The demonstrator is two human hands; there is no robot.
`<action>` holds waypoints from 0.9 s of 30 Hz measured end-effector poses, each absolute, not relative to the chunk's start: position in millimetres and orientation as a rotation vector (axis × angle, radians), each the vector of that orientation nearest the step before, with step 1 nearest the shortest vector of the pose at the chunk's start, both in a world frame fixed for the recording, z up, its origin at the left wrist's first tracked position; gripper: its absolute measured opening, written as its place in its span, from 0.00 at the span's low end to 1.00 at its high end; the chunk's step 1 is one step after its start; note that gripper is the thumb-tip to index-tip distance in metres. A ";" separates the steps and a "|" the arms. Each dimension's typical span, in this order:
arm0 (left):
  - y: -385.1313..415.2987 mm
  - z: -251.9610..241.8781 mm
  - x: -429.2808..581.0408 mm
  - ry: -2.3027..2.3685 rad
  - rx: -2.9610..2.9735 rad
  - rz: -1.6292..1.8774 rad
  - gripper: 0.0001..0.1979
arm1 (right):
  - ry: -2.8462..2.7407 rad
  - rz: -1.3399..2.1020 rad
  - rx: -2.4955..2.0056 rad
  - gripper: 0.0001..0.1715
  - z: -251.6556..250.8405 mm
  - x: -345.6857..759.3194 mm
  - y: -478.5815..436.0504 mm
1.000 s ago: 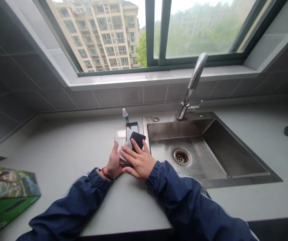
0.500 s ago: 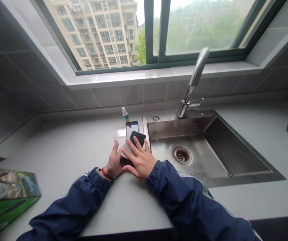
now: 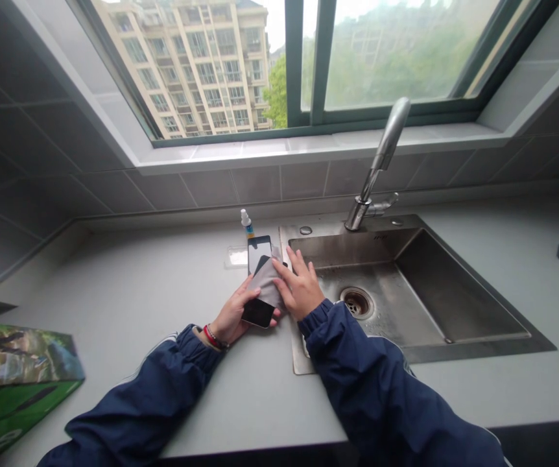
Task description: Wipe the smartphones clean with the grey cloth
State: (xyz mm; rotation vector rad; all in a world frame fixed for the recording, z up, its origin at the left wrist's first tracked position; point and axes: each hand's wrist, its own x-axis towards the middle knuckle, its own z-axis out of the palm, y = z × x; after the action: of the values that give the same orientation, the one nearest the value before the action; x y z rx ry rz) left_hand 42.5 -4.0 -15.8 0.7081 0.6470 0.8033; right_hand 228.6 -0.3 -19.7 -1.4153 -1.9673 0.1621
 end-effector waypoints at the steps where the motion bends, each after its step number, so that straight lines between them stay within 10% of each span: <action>1: -3.6 -17.2 42.1 0.633 0.697 0.810 0.36 | -1.890 0.235 -1.370 0.24 -21.3 229.3 1.5; 17: -2.7 -15.7 39.5 0.637 0.671 0.803 0.36 | -1.422 0.619 -1.351 0.21 -26.2 237.2 10.9; 27: -3.2 -14.2 38.6 0.624 0.628 0.785 0.36 | -1.386 0.266 -1.383 0.15 -21.5 249.2 13.5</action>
State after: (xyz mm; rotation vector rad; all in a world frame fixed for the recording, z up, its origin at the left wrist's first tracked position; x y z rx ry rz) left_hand 38.6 -3.2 -14.2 0.6281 0.6239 0.7848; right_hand 249.2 13.5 -21.5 -1.3835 -1.3861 0.2660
